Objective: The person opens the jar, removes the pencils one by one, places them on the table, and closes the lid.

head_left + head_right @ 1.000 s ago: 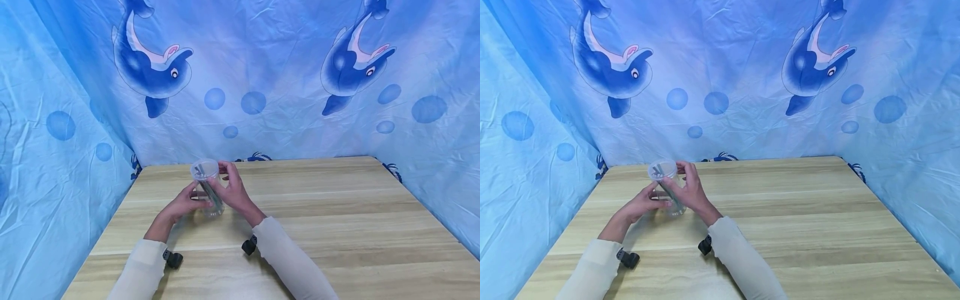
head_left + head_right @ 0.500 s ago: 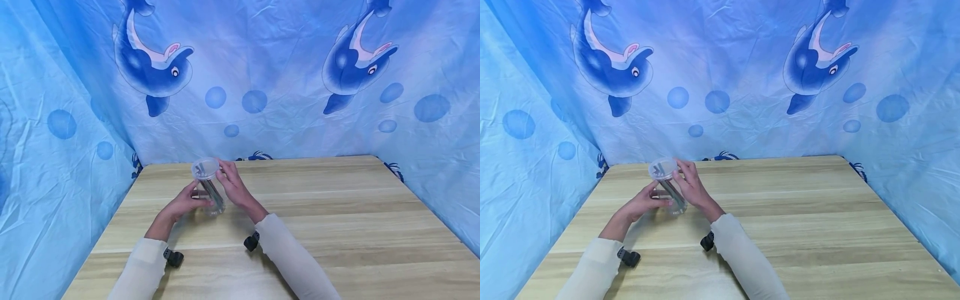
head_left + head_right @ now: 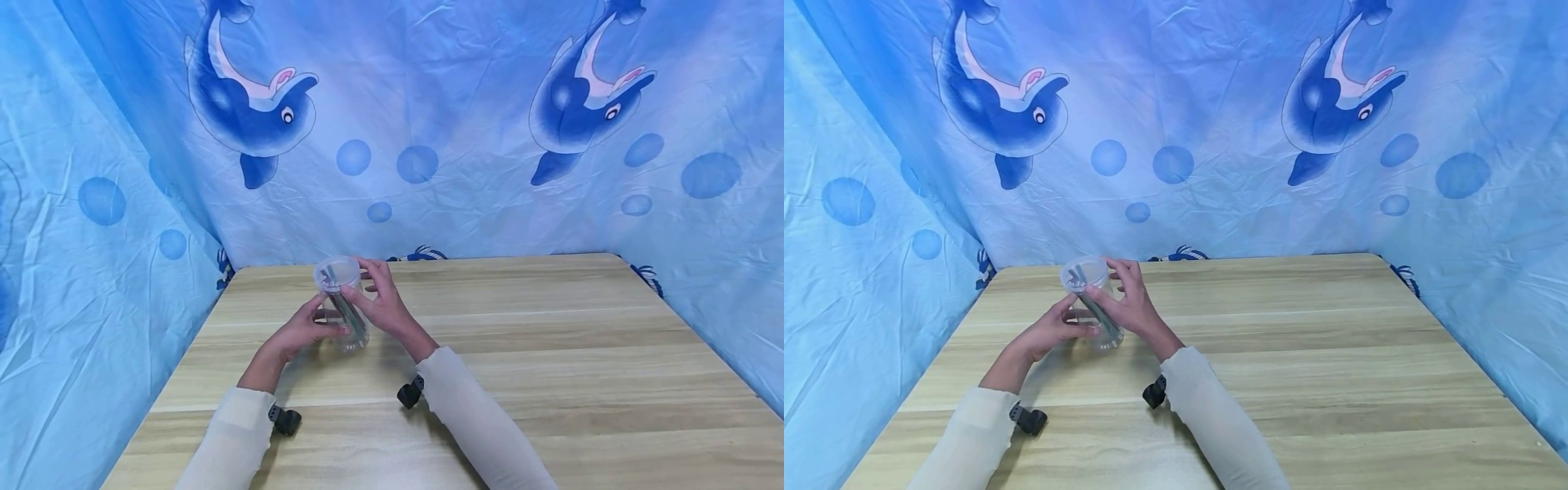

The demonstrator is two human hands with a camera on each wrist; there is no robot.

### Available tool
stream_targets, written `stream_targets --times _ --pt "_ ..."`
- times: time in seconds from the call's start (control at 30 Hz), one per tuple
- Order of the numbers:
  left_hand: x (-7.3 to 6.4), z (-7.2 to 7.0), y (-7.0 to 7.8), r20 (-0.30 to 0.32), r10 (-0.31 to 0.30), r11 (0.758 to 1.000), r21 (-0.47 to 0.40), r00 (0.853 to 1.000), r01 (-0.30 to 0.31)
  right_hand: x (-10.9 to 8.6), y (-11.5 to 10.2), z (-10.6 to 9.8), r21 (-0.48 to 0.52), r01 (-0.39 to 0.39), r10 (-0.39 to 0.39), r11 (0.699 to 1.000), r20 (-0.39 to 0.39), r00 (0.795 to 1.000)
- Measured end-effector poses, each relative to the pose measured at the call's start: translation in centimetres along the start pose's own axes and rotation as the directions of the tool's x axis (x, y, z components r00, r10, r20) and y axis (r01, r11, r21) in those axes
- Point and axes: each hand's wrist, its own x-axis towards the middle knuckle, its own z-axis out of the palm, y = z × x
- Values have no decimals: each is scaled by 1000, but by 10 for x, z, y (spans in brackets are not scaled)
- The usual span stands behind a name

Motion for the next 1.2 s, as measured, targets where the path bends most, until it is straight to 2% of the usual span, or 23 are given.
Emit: stream_targets --times 0.27,0.73,0.97,1.2 --pt "-1 0 1 1 -5 1000 -12 1000 5 1 3 4 5 36 -36 999 -29 999" --pt "0 0 1 -1 -2 1000 -13 1000 2 1 5 12 44 34 -31 998 -62 998" --pt "1 -1 0 10 38 999 4 999 -38 2 5 14 65 36 -31 997 -72 997" --pt "0 -2 -2 11 37 999 6 999 -37 2 5 16 77 38 -32 996 -82 996"
